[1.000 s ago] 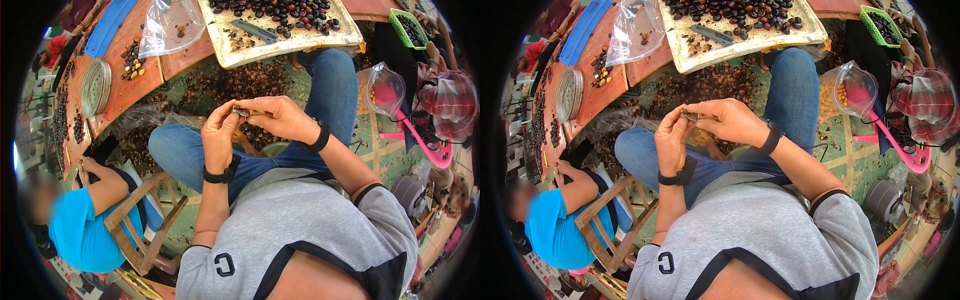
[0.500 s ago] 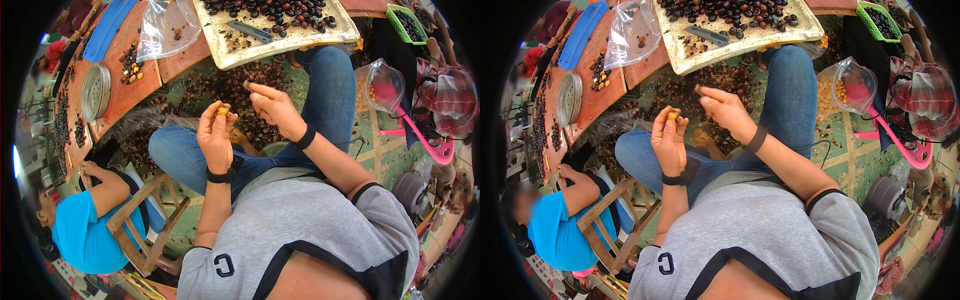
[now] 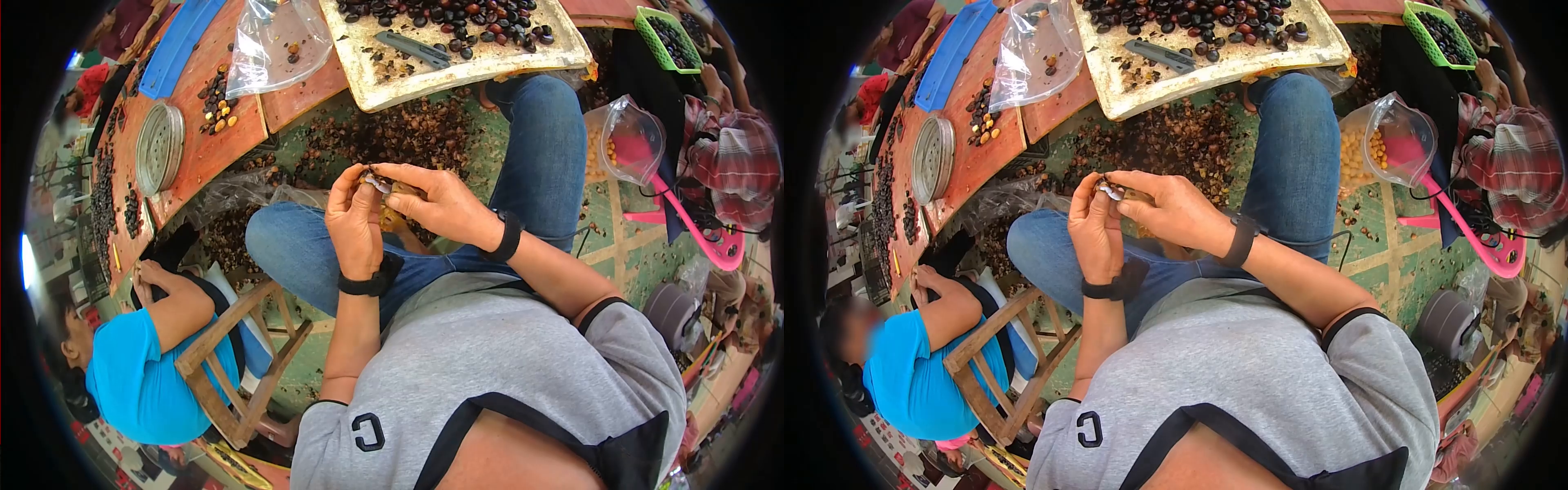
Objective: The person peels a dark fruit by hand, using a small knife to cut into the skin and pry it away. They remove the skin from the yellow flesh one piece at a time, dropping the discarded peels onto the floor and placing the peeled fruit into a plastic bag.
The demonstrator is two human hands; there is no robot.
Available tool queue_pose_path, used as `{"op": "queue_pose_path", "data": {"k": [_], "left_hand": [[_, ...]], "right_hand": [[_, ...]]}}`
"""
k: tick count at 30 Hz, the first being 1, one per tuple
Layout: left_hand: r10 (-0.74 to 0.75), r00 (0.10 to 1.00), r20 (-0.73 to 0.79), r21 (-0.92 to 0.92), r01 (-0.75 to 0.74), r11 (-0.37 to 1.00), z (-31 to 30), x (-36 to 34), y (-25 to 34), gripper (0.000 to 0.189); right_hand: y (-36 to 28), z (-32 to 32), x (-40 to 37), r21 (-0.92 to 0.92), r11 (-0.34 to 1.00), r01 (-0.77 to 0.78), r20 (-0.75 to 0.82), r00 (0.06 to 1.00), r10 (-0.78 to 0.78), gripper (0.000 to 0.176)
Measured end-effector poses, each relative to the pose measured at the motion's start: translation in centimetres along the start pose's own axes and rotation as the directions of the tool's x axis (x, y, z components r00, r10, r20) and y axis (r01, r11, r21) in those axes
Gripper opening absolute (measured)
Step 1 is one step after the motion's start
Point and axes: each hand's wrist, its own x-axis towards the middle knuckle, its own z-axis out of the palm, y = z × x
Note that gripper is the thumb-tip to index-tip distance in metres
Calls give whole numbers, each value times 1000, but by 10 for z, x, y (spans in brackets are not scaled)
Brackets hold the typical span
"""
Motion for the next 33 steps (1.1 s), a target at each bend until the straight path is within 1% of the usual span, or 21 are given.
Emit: {"op": "queue_pose_path", "data": {"k": [3, 5, 6, 8, 9, 11, 12, 14, 15, 16, 17, 18, 19, 20, 21, 22, 24, 25, 27, 31, 33], "left_hand": [[12, 999, -34, 12, -12, 1000, 2, -1, -1, 27], [75, 996, -52, 110, -69, 992, 3, -1, -1, 25], [74, 996, -51, 110, -68, 992, 1, -1, -1, 25], [200, 980, 4, 332, -190, 924, -4, 1, -2, 23], [198, 980, 8, 331, -190, 924, -5, 2, -2, 23], [348, 931, 111, 493, -356, 794, -5, 4, -3, 22], [346, 931, 115, 492, -356, 795, -4, 3, -3, 22], [406, 877, 258, 640, -470, 608, 0, 0, 0, 23], [386, 895, 223, 644, -433, 631, 3, -2, 2, 18], [383, 895, 229, 644, -434, 630, 3, -1, 0, 18], [358, 921, 152, 592, -375, 714, 4, 1, -1, 20], [325, 943, 75, 532, -313, 787, 8, 3, 1, 21], [330, 941, 75, 537, -317, 782, 12, 3, 3, 21], [255, 967, -2, 305, -243, 921, 18, 3, 3, 24], [159, 986, -55, 44, -156, 987, 23, 2, 5, 27], [160, 985, -56, 46, -158, 986, 20, 3, 5, 27], [99, 995, -18, -13, -99, 995, 12, 3, 3, 28], [93, 995, -21, -11, -93, 996, 8, 2, 0, 28], [92, 995, -30, 51, -90, 995, 5, 3, -1, 30], [107, 992, -61, 63, -103, 993, 14, 0, 0, 30], [49, 998, -50, 80, -44, 996, 15, 0, 1, 28]], "right_hand": [[5, 5, -2, 101, 995, 5, -13, 1000, -3, 43], [11, 10, -1, 208, 978, 10, -28, 1000, -4, 41], [16, 13, 0, 208, 978, 9, -29, 1000, -3, 41], [23, 18, 1, 401, 914, 60, -80, 996, -31, 40], [19, 17, -1, 400, 914, 62, -84, 996, -30, 40], [11, 15, -5, 608, 760, -228, 88, 971, 222, 40], [9, 14, -6, 609, 760, -226, 83, 971, 222, 40], [7, 13, -6, 708, 609, -357, 175, 925, 339, 43], [3, 14, -7, 711, 607, -355, 172, 925, 339, 43], [-4, 16, -8, 776, 515, -363, 187, 913, 361, 45], [-7, 16, -7, 831, 420, -364, 205, 903, 377, 46], [-8, 17, -5, 832, 420, -361, 206, 906, 371, 46], [-9, 18, -3, 816, 473, -332, 184, 925, 331, 47], [-9, 17, -1, 797, 525, -299, 162, 943, 290, 48], [-5, 12, -1, 733, 620, -281, 175, 958, 227, 46], [-2, 14, 1, 734, 618, -282, 178, 958, 226, 46], [2, 18, 4, 455, 891, 9, -45, 999, 13, 44], [3, 18, 2, 458, 889, 3, -44, 999, 19, 44], [3, 15, 1, 285, 959, 7, -19, 1000, -1, 47], [3, 11, -3, 250, 967, -39, 4, 999, 39, 47], [3, 11, -4, 226, 974, -22, -23, 999, 28, 46]]}}
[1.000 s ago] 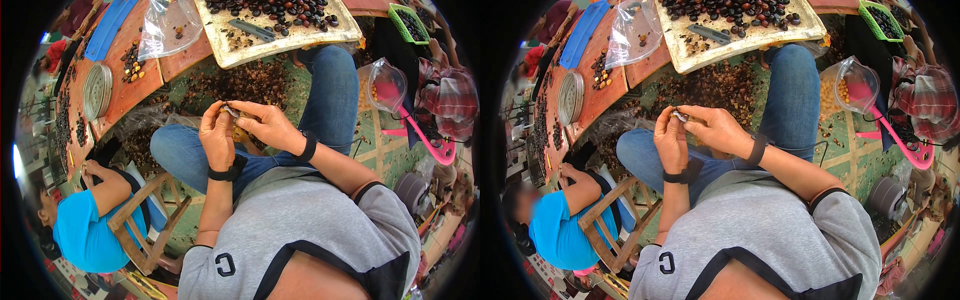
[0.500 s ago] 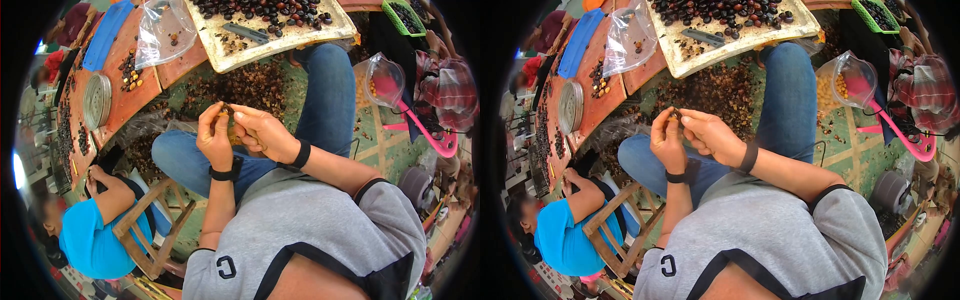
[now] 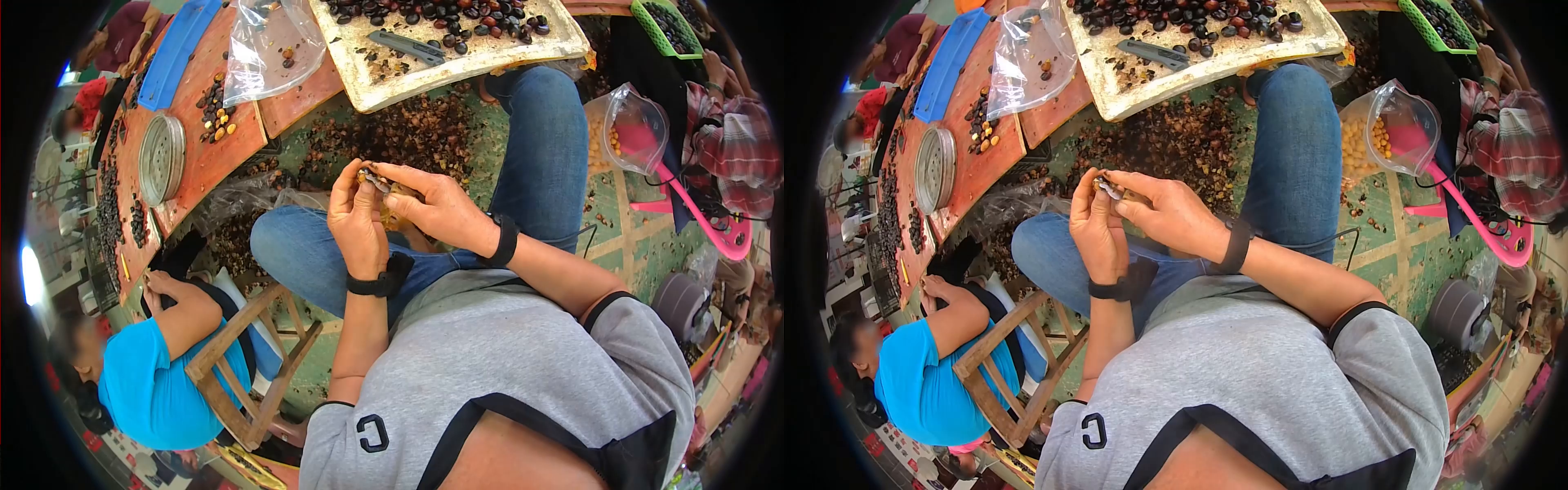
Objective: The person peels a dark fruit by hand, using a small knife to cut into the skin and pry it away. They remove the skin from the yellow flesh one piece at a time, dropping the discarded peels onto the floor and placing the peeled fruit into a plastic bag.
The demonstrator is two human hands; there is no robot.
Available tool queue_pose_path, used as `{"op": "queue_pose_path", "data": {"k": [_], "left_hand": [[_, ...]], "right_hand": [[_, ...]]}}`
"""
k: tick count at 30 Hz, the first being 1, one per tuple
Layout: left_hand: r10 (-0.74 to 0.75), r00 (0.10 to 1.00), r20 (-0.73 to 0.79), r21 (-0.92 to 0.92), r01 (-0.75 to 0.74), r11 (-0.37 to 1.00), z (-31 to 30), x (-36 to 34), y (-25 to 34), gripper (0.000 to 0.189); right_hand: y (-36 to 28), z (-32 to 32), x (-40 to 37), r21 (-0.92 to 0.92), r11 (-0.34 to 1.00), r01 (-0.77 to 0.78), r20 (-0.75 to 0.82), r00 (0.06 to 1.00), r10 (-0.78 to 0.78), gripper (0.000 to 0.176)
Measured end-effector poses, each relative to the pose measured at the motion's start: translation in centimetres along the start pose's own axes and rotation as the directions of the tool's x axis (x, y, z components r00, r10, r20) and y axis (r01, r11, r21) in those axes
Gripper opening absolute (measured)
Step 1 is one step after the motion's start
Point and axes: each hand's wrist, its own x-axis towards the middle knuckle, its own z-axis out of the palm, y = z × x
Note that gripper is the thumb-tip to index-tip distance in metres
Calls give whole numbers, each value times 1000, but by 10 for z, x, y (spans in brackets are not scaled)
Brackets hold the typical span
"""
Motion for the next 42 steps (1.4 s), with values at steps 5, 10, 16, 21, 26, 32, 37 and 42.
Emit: {"op": "queue_pose_path", "data": {"k": [5, 10, 16, 21, 26, 32, 37, 42], "left_hand": [[23, 1000, 2, 80, -23, 996, -1, -1, 0, 26], [143, 989, 41, 362, -148, 921, -7, 0, -5, 25], [354, 918, 177, 580, -388, 716, -9, 2, -7, 23], [408, 848, 338, 655, -523, 545, -6, -1, 1, 21], [147, 981, 123, 87, -159, 983, -5, -1, -2, 25], [44, 993, 107, -132, -30, 991, -3, -3, -3, 24], [97, 989, 108, -47, -93, 995, -2, -3, -1, 24], [147, 985, 93, 7, -148, 989, -3, -1, -4, 22]], "right_hand": [[-1, -5, 0, -35, 999, -21, 11, 1000, 21, 44], [18, 3, -1, 39, 998, 46, -66, 997, -43, 41], [-7, 0, -8, 331, 928, -170, -44, 980, 195, 42], [-17, -14, -6, 560, 726, -398, 163, 913, 374, 44], [-18, -13, 0, 575, 735, -360, 156, 930, 333, 44], [-4, -1, -1, 184, 981, 53, 2, 998, -55, 45], [-6, -3, -2, -67, 998, 16, 22, 1000, -14, 45], [-13, -6, -2, 275, 950, -145, 86, 988, 126, 42]]}}
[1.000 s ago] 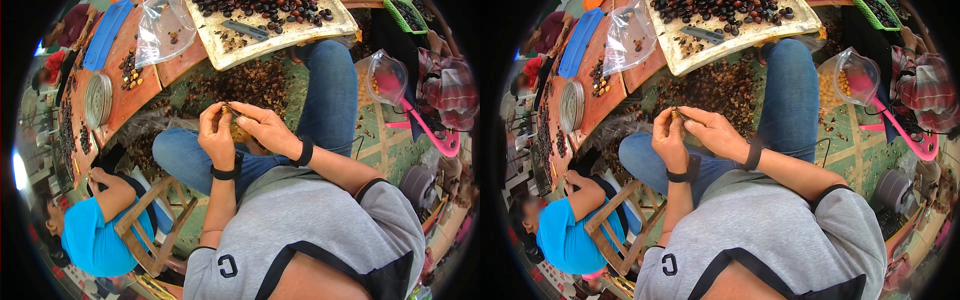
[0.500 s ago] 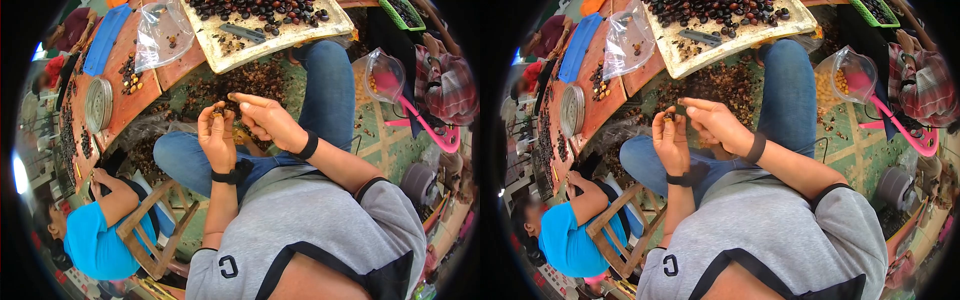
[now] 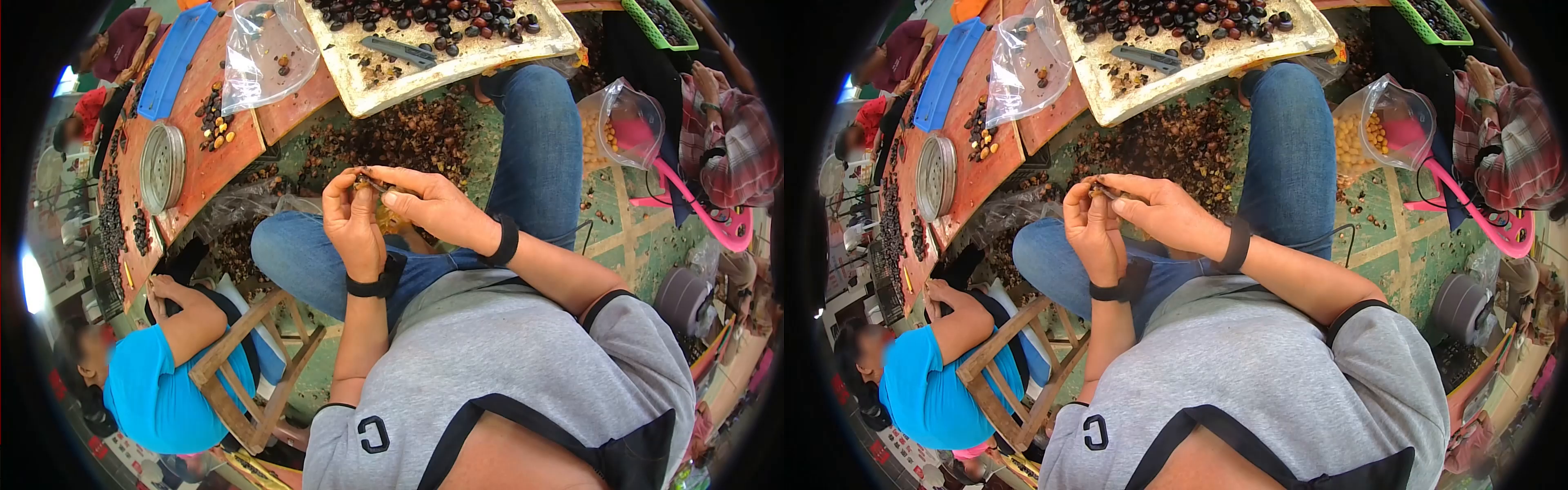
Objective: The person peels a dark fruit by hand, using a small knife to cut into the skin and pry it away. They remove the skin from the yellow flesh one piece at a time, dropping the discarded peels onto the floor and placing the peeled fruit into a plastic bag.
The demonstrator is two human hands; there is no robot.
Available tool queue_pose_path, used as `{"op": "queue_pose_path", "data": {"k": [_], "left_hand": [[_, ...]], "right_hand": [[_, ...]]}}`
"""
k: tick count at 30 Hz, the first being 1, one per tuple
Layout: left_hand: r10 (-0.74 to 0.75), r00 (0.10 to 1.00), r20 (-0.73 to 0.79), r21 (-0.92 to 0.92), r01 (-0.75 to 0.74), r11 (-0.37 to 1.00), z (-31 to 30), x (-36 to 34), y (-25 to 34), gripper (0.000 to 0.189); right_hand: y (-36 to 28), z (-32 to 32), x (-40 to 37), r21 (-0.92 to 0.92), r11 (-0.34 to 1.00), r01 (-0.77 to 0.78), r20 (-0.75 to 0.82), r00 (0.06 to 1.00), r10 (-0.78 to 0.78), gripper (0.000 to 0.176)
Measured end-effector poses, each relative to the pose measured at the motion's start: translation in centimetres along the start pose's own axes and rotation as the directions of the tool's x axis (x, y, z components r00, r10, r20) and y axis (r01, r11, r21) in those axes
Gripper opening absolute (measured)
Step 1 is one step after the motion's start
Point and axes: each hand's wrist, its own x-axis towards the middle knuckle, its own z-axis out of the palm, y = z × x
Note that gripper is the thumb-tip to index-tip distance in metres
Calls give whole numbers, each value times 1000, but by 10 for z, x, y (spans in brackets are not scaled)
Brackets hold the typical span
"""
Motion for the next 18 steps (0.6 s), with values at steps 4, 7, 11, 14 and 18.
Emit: {"op": "queue_pose_path", "data": {"k": [4, 7, 11, 14, 18], "left_hand": [[62, 998, 10, 145, -63, 987, -3, -2, -4, 23], [46, 999, 17, 146, -48, 988, 2, -1, -1, 24], [-114, 993, -7, -155, 111, 982, 6, 3, 3, 23], [-110, 994, 2, -138, 109, 984, -2, 4, 0, 24], [-104, 994, 17, -118, 106, 987, -4, 4, 2, 26]], "right_hand": [[2, 1, 2, 38, 999, -13, -63, 998, 16, 40], [3, -3, 5, 145, 987, -75, -71, 994, 86, 40], [16, -4, 6, 37, 999, 26, -81, 996, -23, 43], [19, -5, 5, -207, 952, 224, -71, 967, -243, 45], [15, -7, 5, -401, 882, 250, -38, 957, -288, 46]]}}
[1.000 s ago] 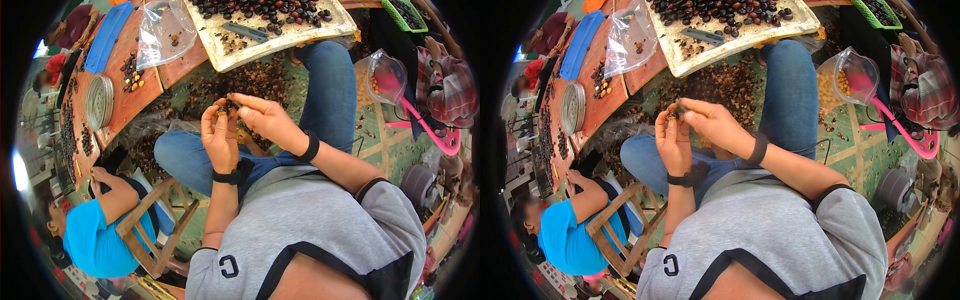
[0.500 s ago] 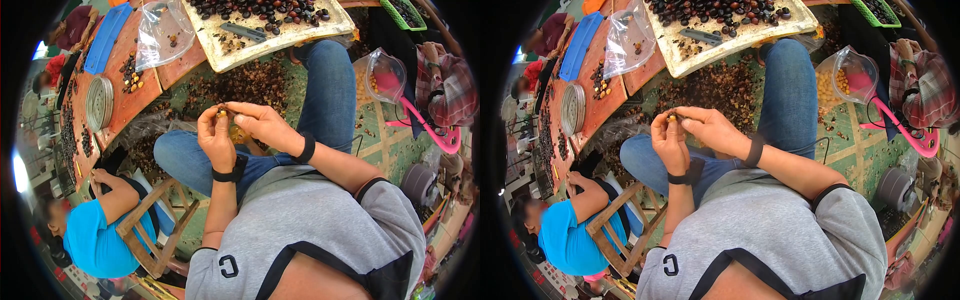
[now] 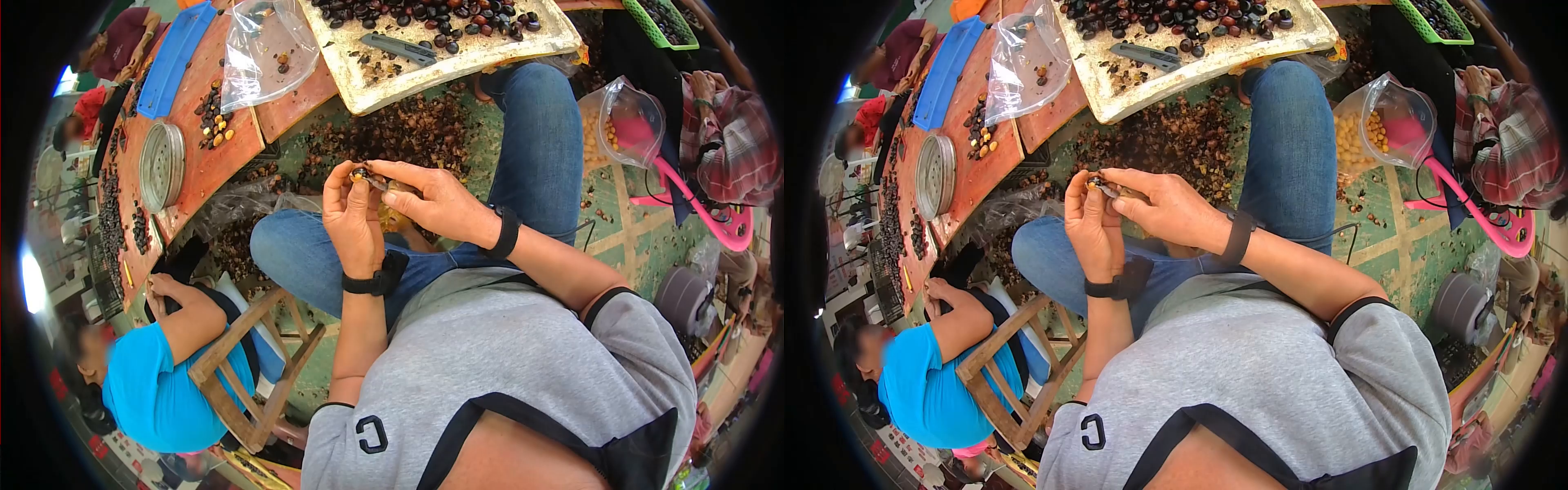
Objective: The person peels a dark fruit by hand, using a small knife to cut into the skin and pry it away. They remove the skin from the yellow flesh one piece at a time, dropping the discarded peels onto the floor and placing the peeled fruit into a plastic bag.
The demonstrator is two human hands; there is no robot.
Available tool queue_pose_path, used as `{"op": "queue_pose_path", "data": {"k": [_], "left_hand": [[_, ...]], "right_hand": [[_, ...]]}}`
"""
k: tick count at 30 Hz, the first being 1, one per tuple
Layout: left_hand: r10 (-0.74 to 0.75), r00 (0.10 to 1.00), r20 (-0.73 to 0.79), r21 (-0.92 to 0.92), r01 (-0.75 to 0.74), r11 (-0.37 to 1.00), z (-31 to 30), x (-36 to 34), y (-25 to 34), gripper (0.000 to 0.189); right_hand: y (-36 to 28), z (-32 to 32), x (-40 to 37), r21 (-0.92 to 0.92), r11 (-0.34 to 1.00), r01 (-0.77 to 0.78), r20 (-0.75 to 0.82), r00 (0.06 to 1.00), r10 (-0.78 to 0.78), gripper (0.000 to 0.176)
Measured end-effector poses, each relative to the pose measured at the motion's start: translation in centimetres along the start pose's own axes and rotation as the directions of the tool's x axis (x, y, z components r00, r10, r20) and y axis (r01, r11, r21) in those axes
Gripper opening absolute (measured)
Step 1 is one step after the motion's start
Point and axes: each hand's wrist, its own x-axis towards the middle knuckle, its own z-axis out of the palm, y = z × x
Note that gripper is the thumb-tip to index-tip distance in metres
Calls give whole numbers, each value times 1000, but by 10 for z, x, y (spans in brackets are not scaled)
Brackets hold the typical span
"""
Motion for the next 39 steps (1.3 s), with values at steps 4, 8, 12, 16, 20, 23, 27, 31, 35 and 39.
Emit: {"op": "queue_pose_path", "data": {"k": [4, 8, 12, 16, 20, 23, 27, 31, 35, 39], "left_hand": [[-28, 999, -28, 14, 28, 1000, 2, 0, 1, 26], [19, 998, -59, 68, -15, 998, 5, -2, -1, 25], [85, 993, -81, 220, -65, 973, 0, -3, -5, 24], [193, 980, -54, 380, -158, 911, -5, -2, -9, 22], [225, 958, 178, 604, -287, 744, 2, -8, -4, 25], [77, 997, 32, 344, -83, 935, 14, -13, -1, 29], [-101, 995, 28, 39, 100, 994, 7, -7, 8, 29], [-83, 996, 32, 65, 81, 995, 6, -2, 5, 29], [-54, 998, 18, 140, 51, 989, 6, -3, 6, 28], [2, 1000, 27, 315, -10, 949, 5, -4, 5, 28]], "right_hand": [[-6, -1, 0, -16, 999, -52, 21, 998, 52, 46], [1, 8, -2, 79, 997, 11, -41, 999, -7, 45], [-2, 13, -4, 238, 969, -67, -41, 996, 79, 43], [2, 12, 0, 276, 948, -156, -13, 986, 166, 41], [11, -4, 13, 322, 917, -236, -7, 968, 252, 42], [8, -6, 5, 276, 944, -178, -20, 981, 191, 45], [-6, -11, -1, -75, 997, -35, 77, 996, 41, 46], [-11, -19, 3, -211, 977, -39, 116, 991, 64, 45], [-6, -19, 2, -259, 959, 119, 81, 992, -101, 44], [-14, -20, 0, -219, 976, 22, 68, 998, -7, 42]]}}
